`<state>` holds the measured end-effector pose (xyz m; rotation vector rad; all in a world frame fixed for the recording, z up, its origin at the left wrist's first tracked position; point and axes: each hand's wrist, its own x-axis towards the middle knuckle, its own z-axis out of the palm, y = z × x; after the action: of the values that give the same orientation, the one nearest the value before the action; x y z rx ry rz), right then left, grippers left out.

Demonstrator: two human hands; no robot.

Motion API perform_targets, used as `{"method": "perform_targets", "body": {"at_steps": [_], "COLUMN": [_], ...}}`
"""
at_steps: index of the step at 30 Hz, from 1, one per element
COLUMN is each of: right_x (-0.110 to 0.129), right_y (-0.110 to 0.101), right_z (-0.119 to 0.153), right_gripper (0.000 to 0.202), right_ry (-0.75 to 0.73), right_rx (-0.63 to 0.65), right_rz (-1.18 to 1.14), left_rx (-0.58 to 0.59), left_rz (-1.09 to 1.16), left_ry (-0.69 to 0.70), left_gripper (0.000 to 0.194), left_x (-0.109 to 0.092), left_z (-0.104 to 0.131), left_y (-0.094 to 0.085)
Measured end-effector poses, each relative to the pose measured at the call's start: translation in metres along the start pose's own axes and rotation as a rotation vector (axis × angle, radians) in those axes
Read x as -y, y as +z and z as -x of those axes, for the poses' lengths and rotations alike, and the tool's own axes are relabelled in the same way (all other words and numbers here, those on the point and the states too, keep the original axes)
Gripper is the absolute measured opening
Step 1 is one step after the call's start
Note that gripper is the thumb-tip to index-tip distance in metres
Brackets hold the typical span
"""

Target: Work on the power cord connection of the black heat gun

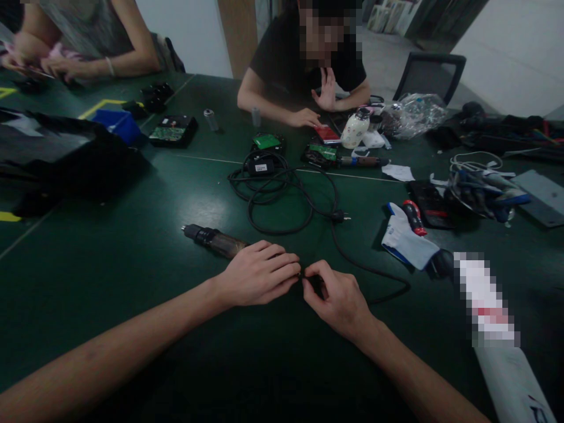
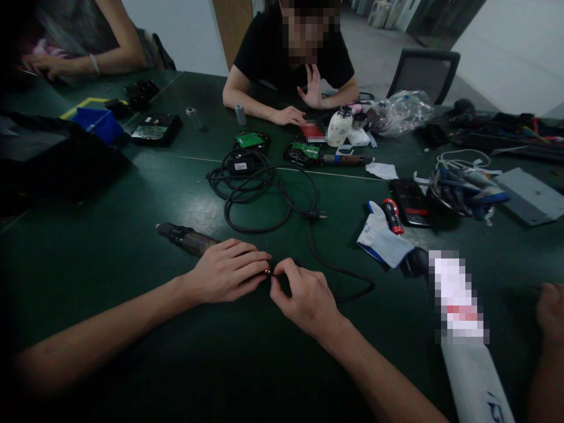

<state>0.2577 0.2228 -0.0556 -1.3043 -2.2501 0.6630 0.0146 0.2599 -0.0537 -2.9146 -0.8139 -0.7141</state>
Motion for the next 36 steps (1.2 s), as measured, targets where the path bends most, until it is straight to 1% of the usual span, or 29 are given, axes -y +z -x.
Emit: {"method": "perform_targets", "body": {"at_steps": [5, 10, 15, 20, 27, 32, 36], "right_x": [-0.0004, 0.0005, 0.0014, 0.0014, 0.0059, 0.0069, 0.0066], "right_y": [0.0006, 0.0004, -0.0009, -0.0011, -0.0039, -0.0047, -0.0042], "right_z": [0.0004, 0.0, -0.0001, -0.0002, -0.0017, -0.0021, -0.0021], "right_gripper": [0.009, 0.008, 0.008, 0.009, 0.009, 0.01, 0.01], "right_ry": [0.001, 0.015, 0.015, 0.01, 0.017, -0.016, -0.031], "right_rx": [0.003, 0.0, 0.005, 0.008, 0.027, 0.018, 0.018], "right_rz": [0.013, 0.007, -0.001, 0.017, 0.016, 0.067, 0.072], "left_rx": [-0.008, 0.003, 0.0, 0.001, 0.015, 0.015, 0.027], "left_rz": [0.032, -0.018, 0.007, -0.03, -0.01, -0.006, -0.033], "left_ry": [0.007, -0.005, 0.008, -0.009, 0.0, 0.001, 0.014], "left_gripper": [0.027, 0.02, 0.025, 0.02, 0.026, 0.028, 0.025], "left_x": [0.0001, 0.0006, 0.0, 0.0004, -0.0007, -0.0004, 0.0013], "left_z": [0.0002, 0.0004, -0.0002, 0.0001, -0.0001, 0.003, 0.0059], "left_y": [0.0005, 0.0014, 0.0004, 0.0001, -0.0006, 0.0001, 0.0023]}}
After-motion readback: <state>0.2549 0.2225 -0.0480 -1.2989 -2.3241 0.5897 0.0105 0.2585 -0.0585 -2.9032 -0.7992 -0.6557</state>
